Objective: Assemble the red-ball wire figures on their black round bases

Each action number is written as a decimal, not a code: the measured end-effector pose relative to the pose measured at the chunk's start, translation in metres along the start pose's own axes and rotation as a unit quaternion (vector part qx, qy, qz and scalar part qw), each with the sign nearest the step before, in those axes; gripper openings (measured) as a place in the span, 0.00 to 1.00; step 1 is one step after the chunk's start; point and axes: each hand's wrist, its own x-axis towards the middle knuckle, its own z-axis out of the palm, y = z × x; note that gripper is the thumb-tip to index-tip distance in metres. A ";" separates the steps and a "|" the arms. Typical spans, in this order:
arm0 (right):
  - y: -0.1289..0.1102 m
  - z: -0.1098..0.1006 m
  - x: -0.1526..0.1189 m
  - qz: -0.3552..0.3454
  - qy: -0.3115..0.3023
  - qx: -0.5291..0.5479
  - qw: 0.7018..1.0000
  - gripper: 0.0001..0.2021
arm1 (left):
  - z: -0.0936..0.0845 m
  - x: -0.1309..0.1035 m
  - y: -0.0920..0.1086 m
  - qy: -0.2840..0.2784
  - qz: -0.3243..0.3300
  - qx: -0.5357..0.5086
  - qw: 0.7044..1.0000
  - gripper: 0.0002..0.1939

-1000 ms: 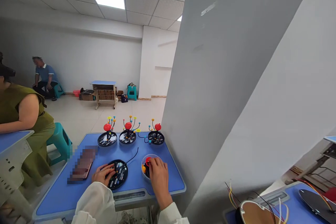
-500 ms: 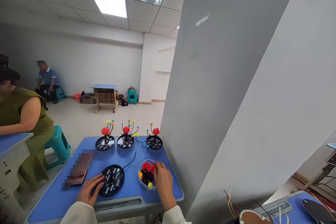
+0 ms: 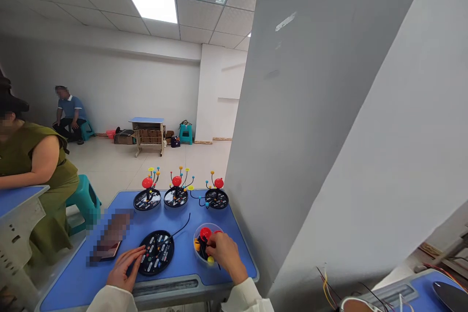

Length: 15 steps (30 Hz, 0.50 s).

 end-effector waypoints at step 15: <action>-0.020 0.016 0.010 0.058 0.051 -0.010 0.997 0.07 | -0.001 0.003 0.010 0.026 0.004 -0.025 0.999 0.16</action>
